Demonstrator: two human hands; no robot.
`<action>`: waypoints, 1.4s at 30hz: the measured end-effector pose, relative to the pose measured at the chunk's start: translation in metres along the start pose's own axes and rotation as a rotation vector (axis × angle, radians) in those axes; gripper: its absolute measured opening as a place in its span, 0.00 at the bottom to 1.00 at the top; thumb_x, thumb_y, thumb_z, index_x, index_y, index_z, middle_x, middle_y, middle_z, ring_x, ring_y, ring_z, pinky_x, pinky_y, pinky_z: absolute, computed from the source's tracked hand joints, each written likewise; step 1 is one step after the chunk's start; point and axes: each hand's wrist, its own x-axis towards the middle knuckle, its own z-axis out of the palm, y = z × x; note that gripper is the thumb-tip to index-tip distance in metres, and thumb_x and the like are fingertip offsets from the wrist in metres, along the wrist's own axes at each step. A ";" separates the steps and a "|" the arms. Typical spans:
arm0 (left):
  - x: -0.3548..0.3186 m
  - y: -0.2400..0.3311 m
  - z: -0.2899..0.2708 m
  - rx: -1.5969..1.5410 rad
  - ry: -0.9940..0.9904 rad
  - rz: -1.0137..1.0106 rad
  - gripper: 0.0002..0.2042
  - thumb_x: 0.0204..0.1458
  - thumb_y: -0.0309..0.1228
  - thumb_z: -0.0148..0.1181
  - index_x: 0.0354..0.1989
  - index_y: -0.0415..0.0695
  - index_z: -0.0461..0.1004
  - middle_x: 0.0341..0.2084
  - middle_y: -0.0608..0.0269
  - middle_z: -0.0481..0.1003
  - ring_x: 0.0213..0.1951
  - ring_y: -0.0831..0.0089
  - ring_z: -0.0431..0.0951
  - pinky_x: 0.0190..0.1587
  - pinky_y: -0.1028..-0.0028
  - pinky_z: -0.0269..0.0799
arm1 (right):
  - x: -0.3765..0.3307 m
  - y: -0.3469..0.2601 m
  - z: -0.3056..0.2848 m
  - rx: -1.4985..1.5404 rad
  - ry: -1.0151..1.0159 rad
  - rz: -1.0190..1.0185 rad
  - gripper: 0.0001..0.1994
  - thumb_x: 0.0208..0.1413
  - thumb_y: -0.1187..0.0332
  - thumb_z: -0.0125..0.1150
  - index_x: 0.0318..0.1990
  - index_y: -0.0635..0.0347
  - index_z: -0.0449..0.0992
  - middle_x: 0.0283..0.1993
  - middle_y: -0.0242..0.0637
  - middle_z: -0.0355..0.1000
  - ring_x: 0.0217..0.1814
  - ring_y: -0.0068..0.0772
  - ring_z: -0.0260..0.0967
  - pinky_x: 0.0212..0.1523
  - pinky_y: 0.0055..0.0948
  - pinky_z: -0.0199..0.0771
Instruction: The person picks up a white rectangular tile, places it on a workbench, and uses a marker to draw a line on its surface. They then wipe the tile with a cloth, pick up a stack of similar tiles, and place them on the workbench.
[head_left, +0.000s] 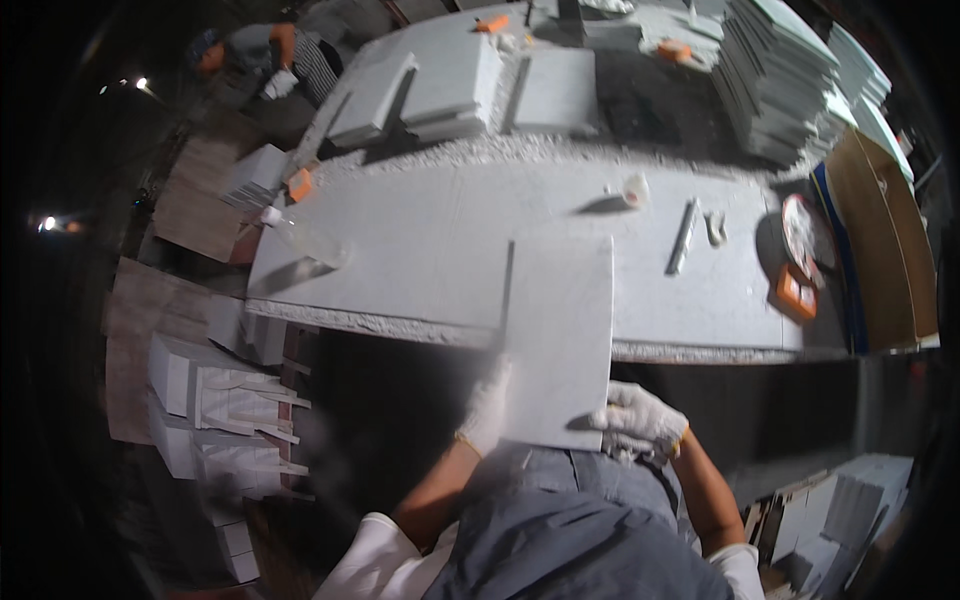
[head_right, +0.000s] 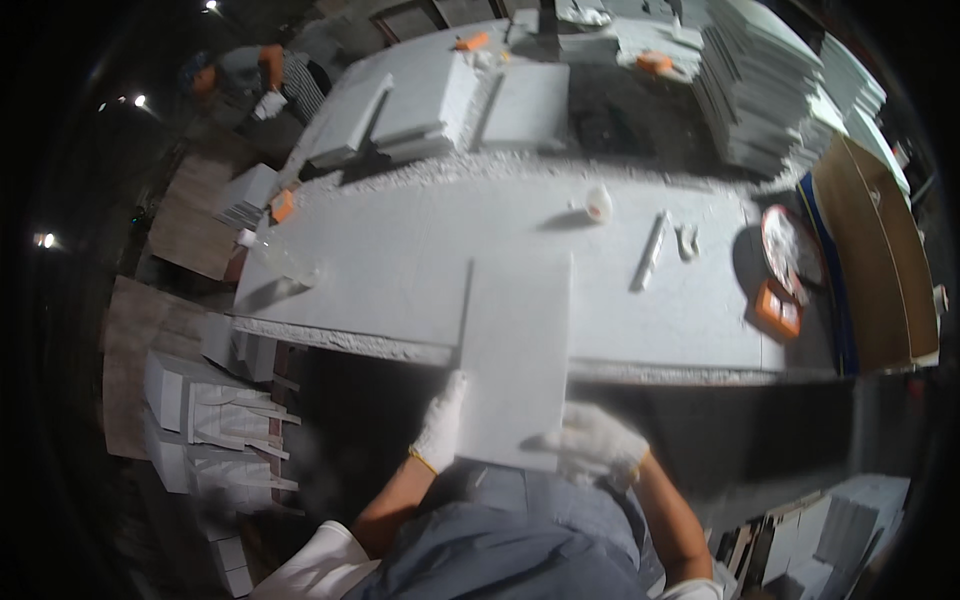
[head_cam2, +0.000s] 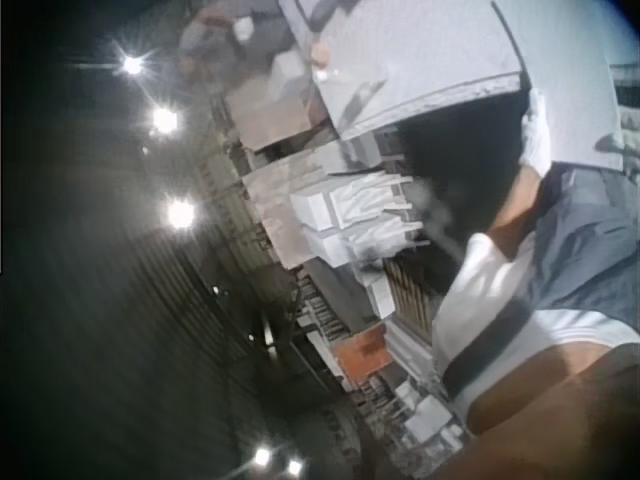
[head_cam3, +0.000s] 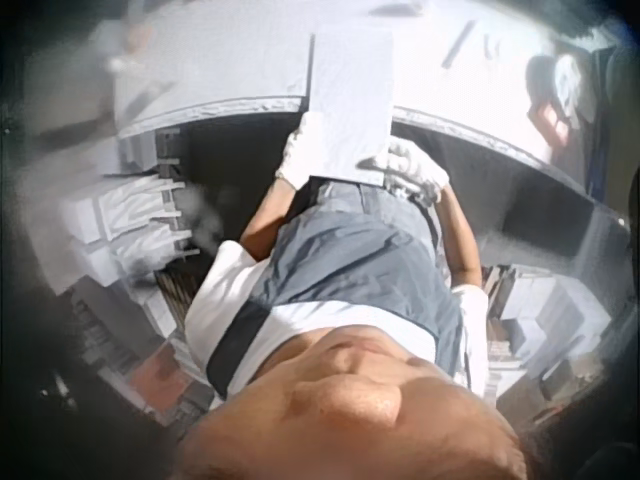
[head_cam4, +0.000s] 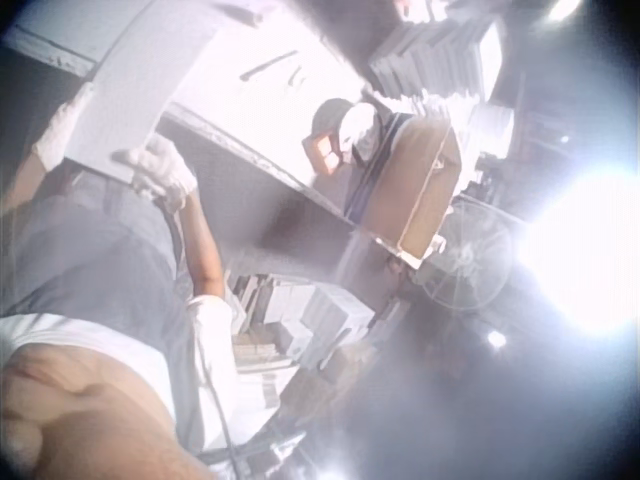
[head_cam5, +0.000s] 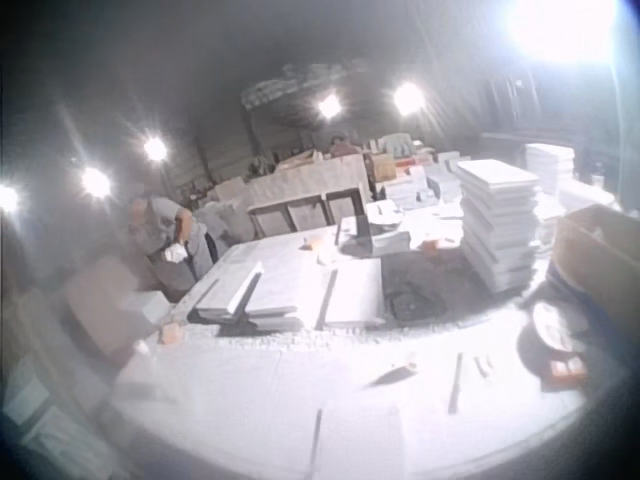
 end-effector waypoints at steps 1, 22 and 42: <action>0.000 -0.002 0.001 0.032 -0.022 0.040 0.24 0.67 0.42 0.46 0.67 0.42 0.67 0.57 0.57 0.76 0.53 0.66 0.77 0.58 0.66 0.73 | 0.001 0.003 -0.003 0.044 0.047 0.008 0.20 0.60 0.62 0.71 0.55 0.62 0.76 0.28 0.34 0.77 0.13 0.20 0.69 0.11 0.22 0.69; -0.031 0.016 -0.005 -0.584 -0.025 -0.120 0.14 0.63 0.32 0.61 0.52 0.36 0.79 0.45 0.63 0.81 0.48 0.75 0.78 0.55 0.73 0.72 | 0.000 0.008 -0.009 0.063 0.050 -0.044 0.18 0.60 0.57 0.70 0.48 0.63 0.80 0.24 0.35 0.78 0.15 0.22 0.73 0.13 0.22 0.72; 0.162 0.198 -0.200 -0.415 0.343 0.505 0.13 0.62 0.30 0.64 0.46 0.31 0.78 0.40 0.60 0.83 0.42 0.78 0.80 0.48 0.78 0.74 | 0.050 -0.089 -0.018 -0.352 0.320 -0.342 0.23 0.63 0.66 0.65 0.62 0.66 0.75 0.52 0.43 0.81 0.52 0.27 0.77 0.56 0.28 0.75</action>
